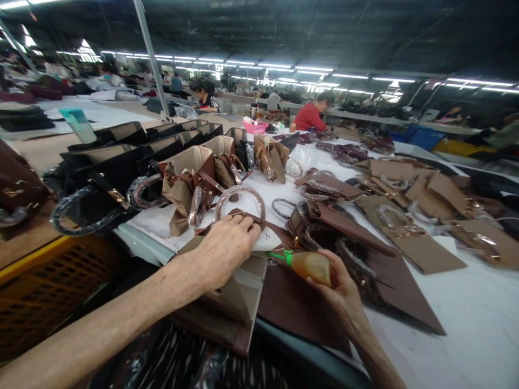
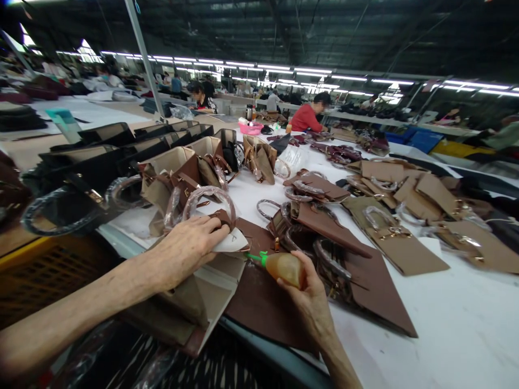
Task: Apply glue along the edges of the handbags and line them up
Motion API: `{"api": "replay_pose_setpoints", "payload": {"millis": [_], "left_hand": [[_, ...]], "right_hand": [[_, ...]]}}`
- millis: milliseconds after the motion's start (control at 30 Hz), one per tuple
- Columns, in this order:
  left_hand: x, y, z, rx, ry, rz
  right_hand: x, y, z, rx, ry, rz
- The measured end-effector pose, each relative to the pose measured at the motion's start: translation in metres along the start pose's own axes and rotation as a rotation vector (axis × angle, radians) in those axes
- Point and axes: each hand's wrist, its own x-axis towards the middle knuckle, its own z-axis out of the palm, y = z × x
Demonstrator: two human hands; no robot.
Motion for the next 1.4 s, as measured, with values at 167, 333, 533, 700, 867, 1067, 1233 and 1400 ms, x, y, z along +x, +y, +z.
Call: {"api": "replay_pose_setpoints", "payload": {"millis": [167,333,533,700,867,1067,1233,1400], "left_hand": [[-0.004,0.002,-0.001,-0.018,0.001,0.018],[-0.010,0.005,0.002,-0.031,-0.023,0.025],[-0.011,0.005,0.004,-0.045,-0.021,0.010],[-0.011,0.004,0.008,-0.038,-0.012,0.020],[-0.012,0.005,0.008,-0.042,-0.017,0.009],[-0.013,0.008,0.007,-0.040,-0.032,0.004],[-0.015,0.009,0.005,-0.048,-0.017,-0.005],[-0.016,0.008,0.007,-0.033,-0.023,0.005]], "right_hand": [[0.000,-0.005,-0.006,0.020,0.005,0.020],[0.003,-0.005,-0.010,0.063,0.015,0.060],[0.003,-0.001,-0.006,0.082,-0.001,0.069],[0.001,-0.002,-0.009,0.077,-0.008,0.084],[-0.005,-0.007,-0.013,0.067,-0.054,0.114],[-0.009,-0.010,-0.011,0.064,-0.083,0.128],[-0.003,-0.006,-0.003,0.078,0.006,0.107],[-0.003,-0.004,-0.001,0.083,0.029,0.113]]}}
